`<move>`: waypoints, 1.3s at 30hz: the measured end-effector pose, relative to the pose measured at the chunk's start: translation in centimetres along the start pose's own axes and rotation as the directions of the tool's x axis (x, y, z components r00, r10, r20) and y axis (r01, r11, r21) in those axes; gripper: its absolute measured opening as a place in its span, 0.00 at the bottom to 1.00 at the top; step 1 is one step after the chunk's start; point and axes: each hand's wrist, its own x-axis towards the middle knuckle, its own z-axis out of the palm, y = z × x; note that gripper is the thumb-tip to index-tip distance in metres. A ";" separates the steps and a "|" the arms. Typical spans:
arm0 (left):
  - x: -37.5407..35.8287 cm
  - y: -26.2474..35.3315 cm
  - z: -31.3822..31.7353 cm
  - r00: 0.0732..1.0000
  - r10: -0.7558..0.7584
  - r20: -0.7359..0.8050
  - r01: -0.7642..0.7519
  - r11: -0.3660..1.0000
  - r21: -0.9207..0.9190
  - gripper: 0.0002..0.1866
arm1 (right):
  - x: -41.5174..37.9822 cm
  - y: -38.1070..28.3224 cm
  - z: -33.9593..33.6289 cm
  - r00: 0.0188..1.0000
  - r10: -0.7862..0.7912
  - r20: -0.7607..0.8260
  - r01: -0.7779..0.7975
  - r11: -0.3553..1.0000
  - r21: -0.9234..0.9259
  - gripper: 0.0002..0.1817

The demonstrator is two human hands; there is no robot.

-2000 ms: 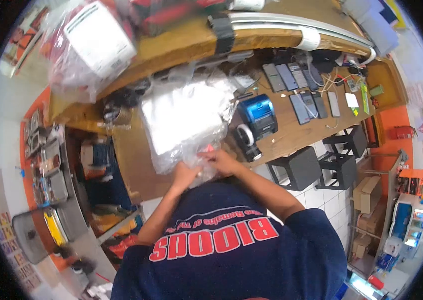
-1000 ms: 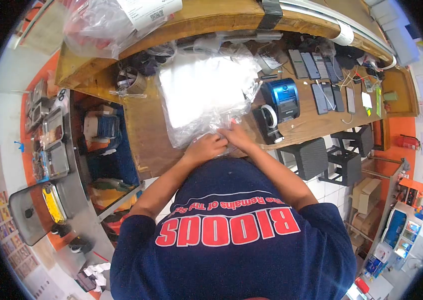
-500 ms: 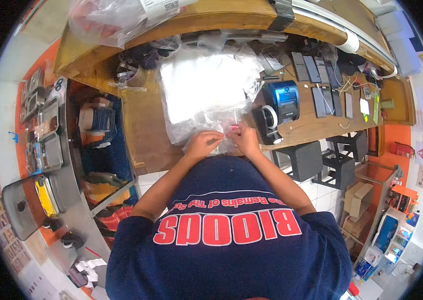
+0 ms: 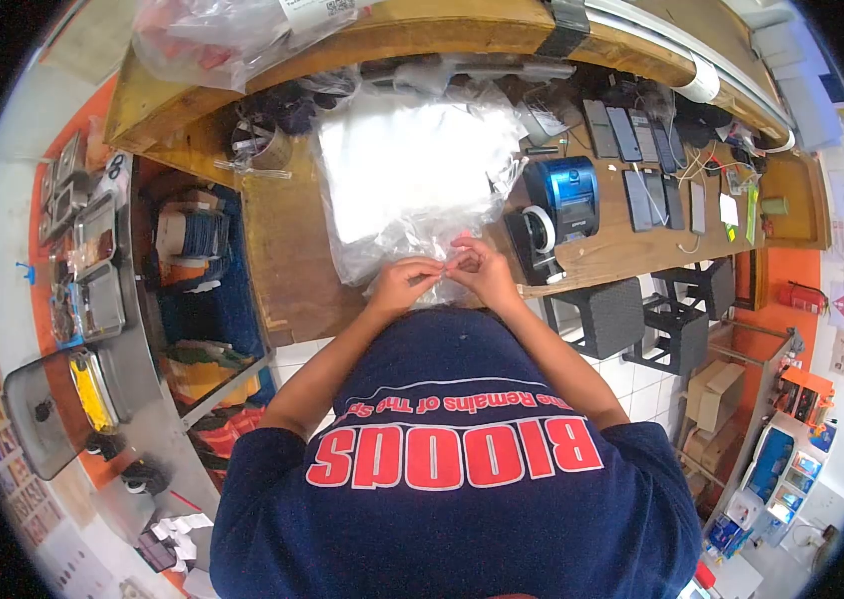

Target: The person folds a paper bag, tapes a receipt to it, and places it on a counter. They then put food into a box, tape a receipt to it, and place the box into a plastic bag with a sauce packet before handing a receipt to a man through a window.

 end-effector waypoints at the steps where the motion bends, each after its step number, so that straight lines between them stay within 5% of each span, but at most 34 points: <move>1: 0.0 0.1 -0.1 1.000 0.003 0.002 -0.003 1.000 -0.007 0.07 | 0.1 0.0 0.0 1.000 -0.003 0.003 0.003 1.000 0.000 0.25; 7: 0.1 1.2 -0.2 1.000 0.011 -0.011 -0.011 1.000 -0.006 0.07 | 0.2 0.4 -0.3 1.000 0.007 -0.027 -0.009 0.995 -0.099 0.26; 20: 0.4 0.7 0.2 1.000 -0.014 -0.005 0.014 1.000 0.006 0.06 | 0.2 0.3 0.2 0.999 -0.029 0.021 0.030 0.999 -0.017 0.27; 22: 0.2 0.5 0.6 0.999 0.037 -0.029 -0.030 0.979 0.202 0.06 | -0.1 0.4 0.4 0.998 -0.050 0.023 0.051 0.997 -0.065 0.27; 30: 0.7 1.6 0.6 0.970 0.233 -0.074 -0.194 0.916 0.351 0.06 | 0.0 0.7 1.0 0.956 -0.292 -0.007 0.287 0.942 -0.175 0.20; 32: 0.4 2.4 1.1 0.977 0.177 -0.121 -0.133 0.943 0.305 0.06 | -0.1 0.7 1.0 0.946 -0.325 -0.002 0.316 0.922 -0.223 0.21; 34: -0.3 3.4 1.4 0.971 -0.131 -0.202 0.159 0.979 0.129 0.06 | -0.1 1.3 1.0 0.907 -0.422 -0.013 0.389 0.847 -0.364 0.20; 39: -1.8 3.6 2.0 0.960 -0.187 -0.207 0.218 0.966 0.137 0.08 | -0.2 1.6 -0.6 0.944 -0.327 0.035 0.323 0.901 -0.291 0.15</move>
